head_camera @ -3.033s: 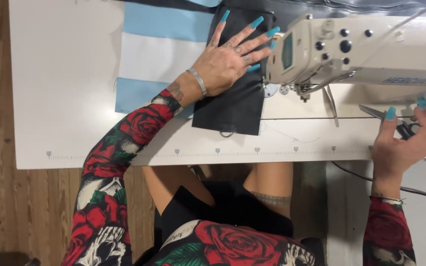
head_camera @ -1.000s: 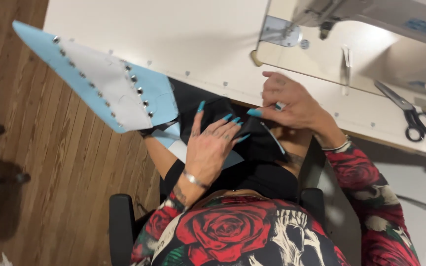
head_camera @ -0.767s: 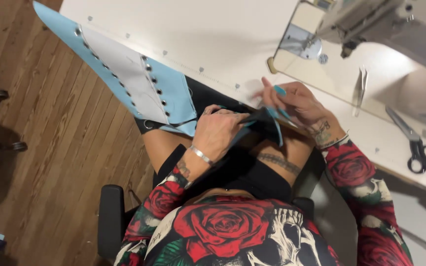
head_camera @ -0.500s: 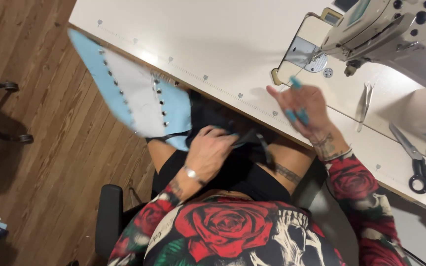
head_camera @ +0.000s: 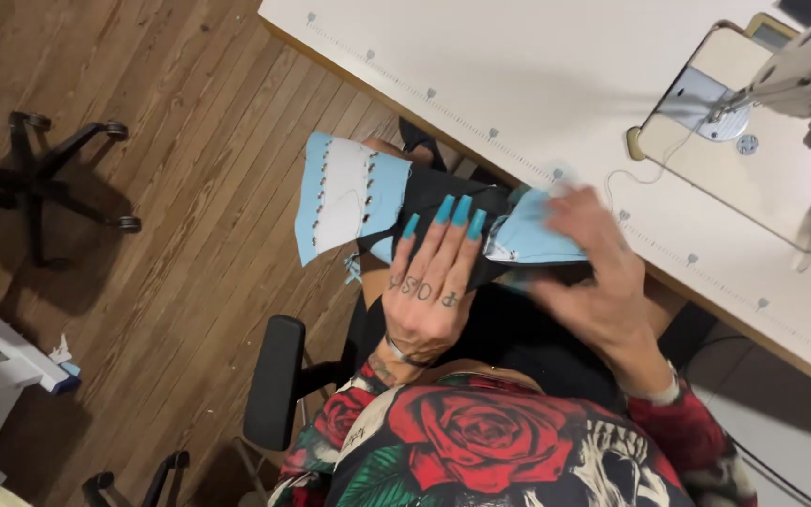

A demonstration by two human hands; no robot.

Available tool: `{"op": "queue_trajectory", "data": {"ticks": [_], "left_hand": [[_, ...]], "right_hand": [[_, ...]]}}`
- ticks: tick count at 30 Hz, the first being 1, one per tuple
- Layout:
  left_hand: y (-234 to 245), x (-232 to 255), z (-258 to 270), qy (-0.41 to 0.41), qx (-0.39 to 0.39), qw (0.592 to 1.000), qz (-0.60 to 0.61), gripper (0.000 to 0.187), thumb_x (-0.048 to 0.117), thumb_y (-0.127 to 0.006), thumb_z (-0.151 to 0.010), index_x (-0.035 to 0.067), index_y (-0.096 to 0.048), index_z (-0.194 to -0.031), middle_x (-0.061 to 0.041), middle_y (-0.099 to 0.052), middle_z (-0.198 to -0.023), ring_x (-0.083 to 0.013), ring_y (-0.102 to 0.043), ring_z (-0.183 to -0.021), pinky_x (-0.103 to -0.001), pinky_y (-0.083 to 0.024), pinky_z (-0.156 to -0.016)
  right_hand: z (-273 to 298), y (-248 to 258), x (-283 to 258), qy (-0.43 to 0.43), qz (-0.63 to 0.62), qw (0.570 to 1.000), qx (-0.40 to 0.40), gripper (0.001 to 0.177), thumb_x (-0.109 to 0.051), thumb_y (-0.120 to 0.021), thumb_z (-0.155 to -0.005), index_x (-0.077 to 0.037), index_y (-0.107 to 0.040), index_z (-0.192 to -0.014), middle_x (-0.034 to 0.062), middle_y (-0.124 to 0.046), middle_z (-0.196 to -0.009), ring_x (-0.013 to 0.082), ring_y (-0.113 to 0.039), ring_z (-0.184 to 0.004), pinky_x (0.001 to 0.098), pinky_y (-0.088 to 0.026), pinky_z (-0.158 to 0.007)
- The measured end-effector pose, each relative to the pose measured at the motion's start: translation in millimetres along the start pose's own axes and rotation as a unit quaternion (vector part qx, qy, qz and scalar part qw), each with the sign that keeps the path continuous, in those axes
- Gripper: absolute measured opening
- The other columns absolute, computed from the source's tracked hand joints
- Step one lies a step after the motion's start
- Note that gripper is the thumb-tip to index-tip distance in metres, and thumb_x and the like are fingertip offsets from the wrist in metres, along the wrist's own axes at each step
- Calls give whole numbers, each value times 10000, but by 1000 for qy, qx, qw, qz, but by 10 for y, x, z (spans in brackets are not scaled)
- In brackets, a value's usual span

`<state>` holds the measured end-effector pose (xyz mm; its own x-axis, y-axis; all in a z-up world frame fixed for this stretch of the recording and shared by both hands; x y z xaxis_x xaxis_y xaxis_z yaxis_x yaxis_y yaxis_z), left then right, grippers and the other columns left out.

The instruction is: Sewing leather components together using an industrial sewing machine and trimming threads with scissors.

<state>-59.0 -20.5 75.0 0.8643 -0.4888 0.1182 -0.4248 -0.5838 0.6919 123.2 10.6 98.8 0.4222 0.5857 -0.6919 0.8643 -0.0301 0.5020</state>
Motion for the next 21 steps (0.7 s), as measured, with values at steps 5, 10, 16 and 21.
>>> {"op": "queue_trajectory", "data": {"ticks": [5, 10, 16, 21], "left_hand": [[60, -614, 32, 32, -239, 922, 302, 928, 745, 13, -729, 130, -208, -1387, -106, -125, -1466, -264, -120, -1392, -496, -11, -1126], [177, -961, -660, -49, -277, 840, 463, 775, 659, -349, -810, 141, -244, -1377, -68, -229, -1450, -293, -158, -1385, -595, -82, -1118], [102, -933, -1488, -286, -325, 799, 418, 931, 744, -561, -614, 143, -334, -1287, -47, -319, -1253, -265, -242, -1205, -633, 39, -1032], [53, -827, -1698, -374, -385, 737, 410, 529, 611, -673, -639, 146, -434, -561, -19, -384, -803, -189, -363, -805, -433, -242, -868]], "right_hand": [[-546, 174, -515, 109, -61, 980, -156, 258, -253, -555, -752, -38, -623, -876, 108, -646, -886, 260, -638, -904, 513, -397, -1018], [-713, 220, -613, 189, -73, 962, -185, 247, -146, -435, -826, 27, -609, -803, 108, -636, -788, 276, -658, -776, 465, -541, -823], [-754, 317, -985, 200, 24, 962, -184, 165, 11, -438, -811, 51, -584, -745, 119, -625, -756, 273, -635, -719, 458, -551, -787], [-592, 469, -1098, 185, 96, 969, -133, 194, -108, -502, -795, 34, -599, -706, 87, -627, -728, 240, -638, -714, 415, -550, -766]]}}
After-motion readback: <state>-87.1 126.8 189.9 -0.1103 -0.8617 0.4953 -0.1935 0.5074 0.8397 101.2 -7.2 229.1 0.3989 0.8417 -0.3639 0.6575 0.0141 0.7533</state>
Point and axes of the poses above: each hand's wrist, its own z-axis away from the middle knuckle, its own y-axis out of the back of the hand, x = y × z, the point moved 2 cm from there along -z, towards the middle knuckle
